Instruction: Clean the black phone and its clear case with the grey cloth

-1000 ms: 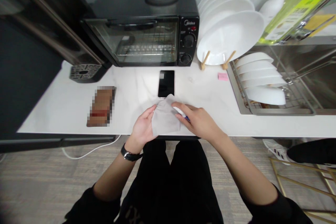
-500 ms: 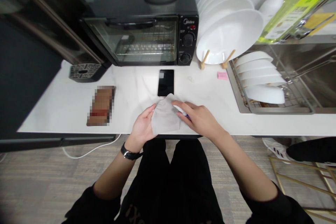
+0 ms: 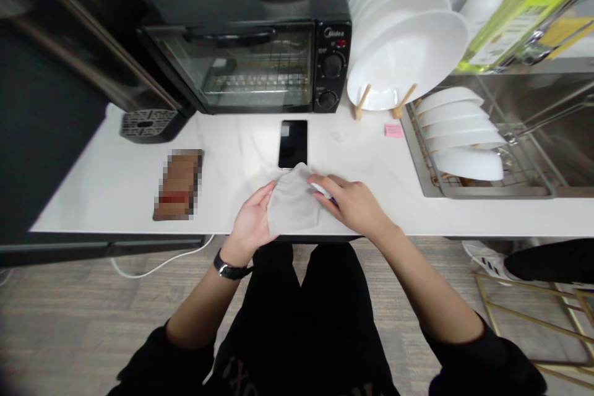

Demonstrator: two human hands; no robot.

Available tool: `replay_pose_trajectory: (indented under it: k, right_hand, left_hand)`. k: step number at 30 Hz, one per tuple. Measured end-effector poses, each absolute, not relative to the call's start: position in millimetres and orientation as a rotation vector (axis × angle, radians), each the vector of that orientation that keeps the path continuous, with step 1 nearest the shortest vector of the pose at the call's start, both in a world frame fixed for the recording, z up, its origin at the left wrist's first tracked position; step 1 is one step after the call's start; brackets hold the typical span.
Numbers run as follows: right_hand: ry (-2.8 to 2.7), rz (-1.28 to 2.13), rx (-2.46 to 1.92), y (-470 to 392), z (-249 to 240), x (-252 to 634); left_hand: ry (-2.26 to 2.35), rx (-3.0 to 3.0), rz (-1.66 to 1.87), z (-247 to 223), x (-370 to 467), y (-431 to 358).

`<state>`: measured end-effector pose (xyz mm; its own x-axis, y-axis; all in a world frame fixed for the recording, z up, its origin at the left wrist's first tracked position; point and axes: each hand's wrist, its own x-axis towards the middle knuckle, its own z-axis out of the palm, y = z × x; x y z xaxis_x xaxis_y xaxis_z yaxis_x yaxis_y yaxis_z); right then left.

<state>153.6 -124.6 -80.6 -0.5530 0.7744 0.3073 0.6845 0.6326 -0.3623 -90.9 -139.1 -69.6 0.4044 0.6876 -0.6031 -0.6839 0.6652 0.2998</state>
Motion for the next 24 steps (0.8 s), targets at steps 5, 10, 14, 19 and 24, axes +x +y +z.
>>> replay_pose_trajectory:
  k: [5,10,14,19,24]
  right_hand:
    - [-2.069,0.418,-1.151,-89.9,-83.9,192.7]
    - [-1.771,0.506,-1.140,-29.7,-99.4,224.2]
    - [-1.692,0.529,-1.253,-11.1,-107.8,225.5]
    - [-1.600,0.098,-1.214,-53.1,-92.3,211.4]
    - [-1.775,0.602,-1.156,-112.6,-76.2,166.6]
  left_hand:
    - [0.750,0.000,0.870,-74.7,-93.0,-139.9]
    - [0.750,0.037,0.882,-78.4,-94.0,-141.2]
    - [0.726,0.098,0.865,-87.2,-97.0,-141.3]
    - [0.726,0.118,0.883,-93.2,-99.7,-142.1]
    - [0.764,0.165,0.887,-83.3,-92.5,-156.9]
